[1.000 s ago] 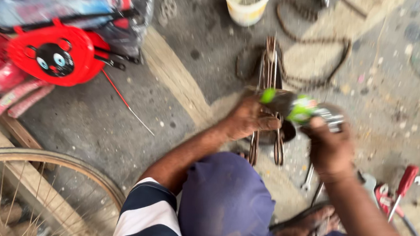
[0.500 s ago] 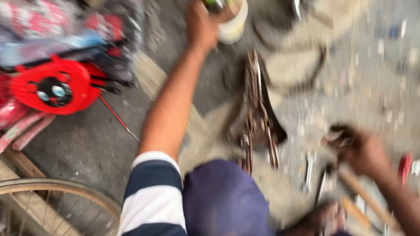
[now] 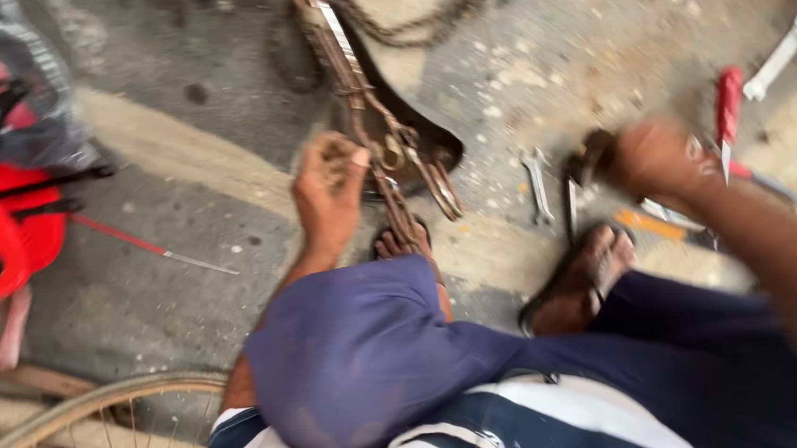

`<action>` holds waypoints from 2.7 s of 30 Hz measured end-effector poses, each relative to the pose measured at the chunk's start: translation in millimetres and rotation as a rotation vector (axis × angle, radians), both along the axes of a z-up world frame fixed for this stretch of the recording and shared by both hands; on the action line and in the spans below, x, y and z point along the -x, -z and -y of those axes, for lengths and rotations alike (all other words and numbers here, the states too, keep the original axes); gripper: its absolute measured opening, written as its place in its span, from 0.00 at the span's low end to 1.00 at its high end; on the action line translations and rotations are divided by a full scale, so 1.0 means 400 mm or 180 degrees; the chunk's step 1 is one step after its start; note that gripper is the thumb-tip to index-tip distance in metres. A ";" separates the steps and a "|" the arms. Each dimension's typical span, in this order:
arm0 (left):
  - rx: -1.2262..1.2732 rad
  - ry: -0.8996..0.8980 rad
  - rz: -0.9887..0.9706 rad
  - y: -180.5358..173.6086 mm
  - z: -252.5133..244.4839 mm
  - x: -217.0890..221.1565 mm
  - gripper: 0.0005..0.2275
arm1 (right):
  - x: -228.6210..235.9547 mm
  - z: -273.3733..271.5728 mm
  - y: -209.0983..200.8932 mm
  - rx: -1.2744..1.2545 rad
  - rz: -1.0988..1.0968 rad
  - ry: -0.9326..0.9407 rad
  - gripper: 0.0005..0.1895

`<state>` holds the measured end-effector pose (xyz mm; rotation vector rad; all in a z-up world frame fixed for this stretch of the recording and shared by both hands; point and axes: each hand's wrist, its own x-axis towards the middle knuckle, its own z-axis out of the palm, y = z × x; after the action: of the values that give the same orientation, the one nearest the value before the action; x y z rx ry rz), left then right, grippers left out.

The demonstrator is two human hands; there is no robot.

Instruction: The person sits on the floor and uses a screwdriver to manipulate a small metal component. They then insert the component into a larger metal assembly, apply liquid from a bottle, and use a hammer to tap the part into place.

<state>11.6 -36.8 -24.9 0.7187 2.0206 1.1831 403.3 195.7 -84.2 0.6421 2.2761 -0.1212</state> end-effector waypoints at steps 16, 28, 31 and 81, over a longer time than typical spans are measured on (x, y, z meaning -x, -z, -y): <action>-0.0481 -0.0642 0.2434 0.138 -0.004 -0.086 0.21 | 0.101 0.268 0.126 0.0525 -0.0700 0.1138 0.15; -0.0628 -0.0032 0.2910 0.191 -0.073 -0.052 0.16 | 0.322 0.000 -0.312 0.2601 -0.2688 0.3185 0.23; -0.0516 0.0185 0.2921 0.203 -0.091 -0.036 0.19 | 0.414 0.020 -0.383 0.1746 -0.1930 0.2407 0.24; -0.0442 0.0325 0.2328 0.192 -0.108 -0.030 0.15 | 0.514 0.139 -0.119 0.1446 -0.3122 -0.0015 0.07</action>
<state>23.7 6.6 -101.9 0.3627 1.2911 1.2929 197.8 140.0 -36.6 0.3528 2.9933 -1.1253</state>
